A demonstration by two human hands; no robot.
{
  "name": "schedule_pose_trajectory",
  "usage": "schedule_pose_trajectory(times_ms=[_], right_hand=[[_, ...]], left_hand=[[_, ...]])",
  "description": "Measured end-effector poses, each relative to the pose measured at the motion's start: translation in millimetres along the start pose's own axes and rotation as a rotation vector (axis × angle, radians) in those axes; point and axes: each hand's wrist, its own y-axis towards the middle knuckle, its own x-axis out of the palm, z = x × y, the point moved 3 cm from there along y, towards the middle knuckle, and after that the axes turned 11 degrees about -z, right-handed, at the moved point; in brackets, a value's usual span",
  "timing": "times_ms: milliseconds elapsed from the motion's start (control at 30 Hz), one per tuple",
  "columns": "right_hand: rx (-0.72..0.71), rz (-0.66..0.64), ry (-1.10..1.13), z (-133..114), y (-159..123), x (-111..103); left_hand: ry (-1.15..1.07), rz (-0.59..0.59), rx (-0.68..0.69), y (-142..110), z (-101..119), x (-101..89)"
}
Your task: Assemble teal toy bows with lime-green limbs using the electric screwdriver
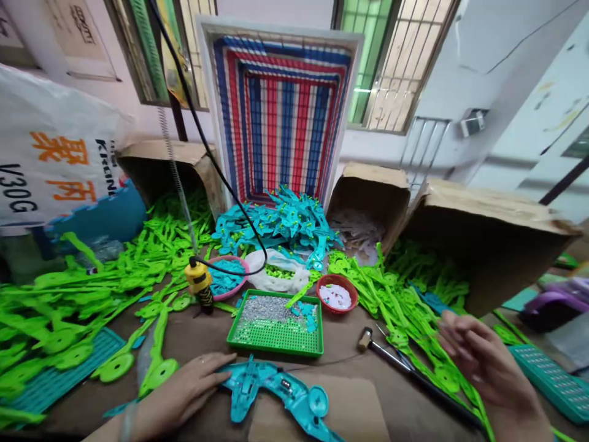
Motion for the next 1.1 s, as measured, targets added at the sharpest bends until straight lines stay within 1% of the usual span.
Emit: schedule_pose_trajectory(times_ms=[33, 67, 100, 167, 233, 267, 300, 333, 400, 467, 533, 567, 633, 667, 700, 767, 800, 833, 867, 900, 933, 1000, 1033, 1067, 1100], right_hand=[[0.017, -0.013, 0.142, -11, -1, 16], [0.036, -0.062, 0.240, -23, -5, 39], [-0.003, -0.115, 0.285, -36, -10, 64], [-0.047, -0.277, 0.273, -57, -23, 122], [-0.090, -0.464, 0.243, -72, -35, 174], [-0.122, -0.503, 0.262, -77, -40, 193], [-0.128, -0.539, 0.301, -79, -46, 207], [-0.135, -0.543, 0.347, -81, -52, 215], [-0.126, -0.509, 0.399, -80, -65, 217], [-0.105, -0.499, 0.366, -75, -81, 208], [-0.082, -0.539, 0.277, -67, -99, 199], [-0.074, -0.540, 0.224, -62, -107, 195], [-0.057, -0.458, 0.173, -51, -120, 191], [-0.039, -0.415, 0.218, -44, -125, 191], [-0.012, -0.407, 0.319, -37, -130, 194], [0.091, -0.487, 0.586, -23, -137, 202], [0.154, -0.533, 0.679, -17, -140, 205], [0.210, -0.539, 0.707, -11, -141, 205], [0.247, -0.501, 0.674, -5, -142, 202], [0.263, -0.438, 0.607, 1, -142, 196], [0.260, -0.370, 0.536, 7, -141, 189], [0.243, -0.252, 0.420, 19, -140, 175], [0.253, -0.197, 0.396, 27, -140, 170], [0.277, -0.137, 0.398, 36, -141, 167], [0.311, -0.066, 0.418, 46, -144, 166]], left_hand=[[-0.042, 0.027, -0.014, 5, 5, -4.4], [-0.106, 0.069, -0.031, 11, 11, -10.8], [-0.195, 0.122, -0.050, 20, 19, -19.3], [-0.438, 0.264, -0.091, 44, 36, -41.4], [-0.714, 0.325, -0.096, 75, 55, -63.3], [-0.832, 0.338, -0.066, 90, 64, -73.4], [-0.905, 0.328, -0.010, 104, 72, -82.4], [-0.936, 0.301, 0.055, 116, 79, -89.6], [-0.938, 0.274, 0.177, 129, 89, -98.3], [-0.882, 0.247, 0.270, 130, 94, -97.4], [-0.772, 0.189, 0.376, 127, 98, -88.5], [-0.687, 0.149, 0.437, 125, 100, -82.5], [-0.491, 0.111, 0.525, 123, 106, -72.3], [-0.392, 0.122, 0.548, 123, 109, -69.6], [-0.297, 0.144, 0.563, 125, 111, -68.6], [-0.136, 0.201, 0.595, 130, 116, -70.4], [-0.073, 0.223, 0.598, 135, 117, -71.7], [-0.029, 0.228, 0.587, 142, 117, -71.9], [-0.012, 0.207, 0.549, 152, 115, -70.4], [-0.023, 0.157, 0.486, 164, 111, -66.4], [-0.057, 0.072, 0.411, 179, 107, -59.2], [-0.123, -0.158, 0.281, 217, 100, -35.6], [-0.136, -0.267, 0.249, 239, 99, -20.8], [-0.104, -0.344, 0.250, 262, 99, -5.4], [-0.074, -0.354, 0.267, 286, 101, 8.9]])
